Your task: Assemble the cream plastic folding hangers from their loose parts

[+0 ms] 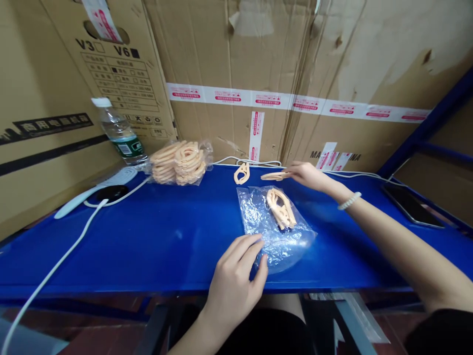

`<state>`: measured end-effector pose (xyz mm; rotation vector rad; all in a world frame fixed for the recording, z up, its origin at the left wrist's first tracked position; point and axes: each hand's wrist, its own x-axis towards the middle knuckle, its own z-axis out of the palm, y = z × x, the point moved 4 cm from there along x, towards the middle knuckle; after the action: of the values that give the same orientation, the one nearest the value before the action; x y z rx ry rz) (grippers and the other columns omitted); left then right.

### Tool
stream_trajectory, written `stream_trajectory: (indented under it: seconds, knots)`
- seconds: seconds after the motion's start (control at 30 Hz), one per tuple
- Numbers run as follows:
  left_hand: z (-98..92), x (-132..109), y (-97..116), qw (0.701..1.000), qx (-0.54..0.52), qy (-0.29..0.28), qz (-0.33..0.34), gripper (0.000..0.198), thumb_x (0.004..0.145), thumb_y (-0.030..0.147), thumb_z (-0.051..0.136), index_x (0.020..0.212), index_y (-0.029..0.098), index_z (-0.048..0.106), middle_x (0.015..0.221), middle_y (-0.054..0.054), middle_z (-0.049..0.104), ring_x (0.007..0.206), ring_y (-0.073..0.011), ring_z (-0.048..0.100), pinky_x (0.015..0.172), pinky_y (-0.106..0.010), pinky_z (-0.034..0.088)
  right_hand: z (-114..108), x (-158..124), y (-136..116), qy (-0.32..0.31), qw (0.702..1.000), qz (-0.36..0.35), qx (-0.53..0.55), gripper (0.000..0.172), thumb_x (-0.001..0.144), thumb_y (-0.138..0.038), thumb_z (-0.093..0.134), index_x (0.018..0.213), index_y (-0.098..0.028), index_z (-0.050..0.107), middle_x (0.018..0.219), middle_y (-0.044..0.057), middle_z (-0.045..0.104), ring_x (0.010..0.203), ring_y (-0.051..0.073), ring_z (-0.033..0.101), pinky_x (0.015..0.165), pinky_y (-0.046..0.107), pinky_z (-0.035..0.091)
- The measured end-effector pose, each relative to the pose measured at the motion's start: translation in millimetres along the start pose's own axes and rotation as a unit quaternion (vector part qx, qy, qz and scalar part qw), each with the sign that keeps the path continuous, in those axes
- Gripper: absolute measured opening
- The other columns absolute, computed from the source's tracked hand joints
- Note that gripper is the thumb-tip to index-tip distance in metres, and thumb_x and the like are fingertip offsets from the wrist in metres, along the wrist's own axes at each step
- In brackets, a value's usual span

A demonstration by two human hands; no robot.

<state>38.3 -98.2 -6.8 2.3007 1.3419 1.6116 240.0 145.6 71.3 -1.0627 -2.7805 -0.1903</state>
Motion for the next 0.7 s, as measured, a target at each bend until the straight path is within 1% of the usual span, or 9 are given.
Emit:
stream_trajectory:
  seconds: [0.07,0.13,0.23,0.3,0.37,0.4,0.43,0.57,0.7]
  knots:
    - [-1.3,0.8,-0.1,1.000,-0.006,0.006,-0.003,0.023,0.092,0.010,0.056,0.111,0.017,0.068,0.109,-0.010,0.073,0.102,-0.0237,0.068,0.089,-0.041,0.061,-17.7,-26.3,-10.9,0.062,0.998,0.020,-0.003,0.030,0.098,-0.018,0.044,0.110,-0.009,0.069,0.103,0.017,0.070,0.094,0.025,0.067,0.082,0.036,0.053]
    - [-2.7,1.3,-0.4,1.000,-0.011,0.012,-0.011,0.024,0.092,0.009,0.056,0.111,0.017,0.068,0.108,-0.010,0.072,0.102,-0.0234,0.068,0.089,-0.040,0.061,-43.3,-57.4,-35.5,0.171,0.985,0.011,0.019,0.020,0.097,-0.023,0.052,0.105,-0.016,0.069,0.094,0.011,0.070,0.083,0.021,0.068,0.074,0.033,0.054]
    - [-4.4,1.8,-0.9,0.999,-0.025,0.019,-0.022,0.025,0.091,0.008,0.056,0.111,0.018,0.068,0.107,-0.009,0.071,0.101,-0.0228,0.067,0.089,-0.039,0.059,-81.2,-110.9,-90.8,0.284,0.958,0.013,0.034,0.006,0.094,-0.022,0.061,0.098,-0.024,0.066,0.088,0.005,0.070,0.074,0.016,0.066,0.066,0.028,0.054]
    - [-5.0,1.8,-1.2,0.999,-0.034,0.021,-0.028,0.026,0.091,0.008,0.057,0.111,0.018,0.069,0.106,-0.009,0.071,0.101,-0.0221,0.067,0.089,-0.037,0.059,-99.0,-146.1,-133.2,0.326,0.945,0.009,-0.006,0.011,0.089,-0.017,0.068,0.095,-0.026,0.065,0.087,0.002,0.070,0.075,0.015,0.067,0.067,0.028,0.053]
    - [-5.5,1.5,-1.7,0.998,-0.037,0.023,-0.033,0.026,0.090,0.008,0.057,0.111,0.018,0.069,0.107,-0.009,0.070,0.101,-0.0216,0.067,0.089,-0.036,0.058,-101.8,-171.5,-167.0,0.286,0.958,0.025,-0.018,0.008,0.093,-0.019,0.063,0.096,-0.025,0.067,0.091,0.003,0.069,0.079,0.016,0.067,0.068,0.028,0.053]
    - [-5.8,1.3,-2.1,0.998,-0.037,0.024,-0.036,0.025,0.090,0.008,0.057,0.110,0.018,0.069,0.108,-0.009,0.070,0.102,-0.0215,0.067,0.090,-0.035,0.057,-99.4,-180.3,-181.0,0.270,0.963,0.015,-0.015,0.013,0.097,-0.021,0.055,0.097,-0.025,0.068,0.094,0.004,0.069,0.082,0.016,0.067,0.066,0.027,0.052]
    - [-6.1,1.0,-2.5,0.998,-0.035,0.024,-0.038,0.024,0.091,0.008,0.058,0.110,0.018,0.069,0.108,-0.009,0.070,0.102,-0.0214,0.067,0.090,-0.035,0.056,-92.6,-184.9,-194.5,0.229,0.973,-0.028,-0.005,0.018,0.099,-0.023,0.051,0.103,-0.024,0.068,0.098,0.005,0.069,0.083,0.017,0.067,0.063,0.028,0.051]
    - [-6.3,0.1,-4.4,0.998,-0.035,0.008,-0.056,0.023,0.091,0.011,0.058,0.110,0.018,0.070,0.110,-0.008,0.070,0.102,-0.0209,0.067,0.091,-0.034,0.056,-56.4,-175.3,-217.0,0.134,0.985,-0.095,0.042,0.027,0.100,-0.013,0.040,0.099,-0.017,0.066,0.079,0.005,0.063,0.064,0.015,0.056,0.052,0.028,0.041]
    - [-6.0,0.6,-4.9,0.997,-0.038,0.002,-0.070,0.024,0.092,0.013,0.057,0.112,0.018,0.070,0.112,-0.008,0.069,0.104,-0.0205,0.067,0.092,-0.032,0.056,-30.8,-147.1,-219.3,0.178,0.975,-0.129,-0.028,0.028,0.097,-0.008,0.041,0.081,-0.014,0.063,0.071,0.005,0.057,0.061,0.016,0.047,0.049,0.030,0.033]
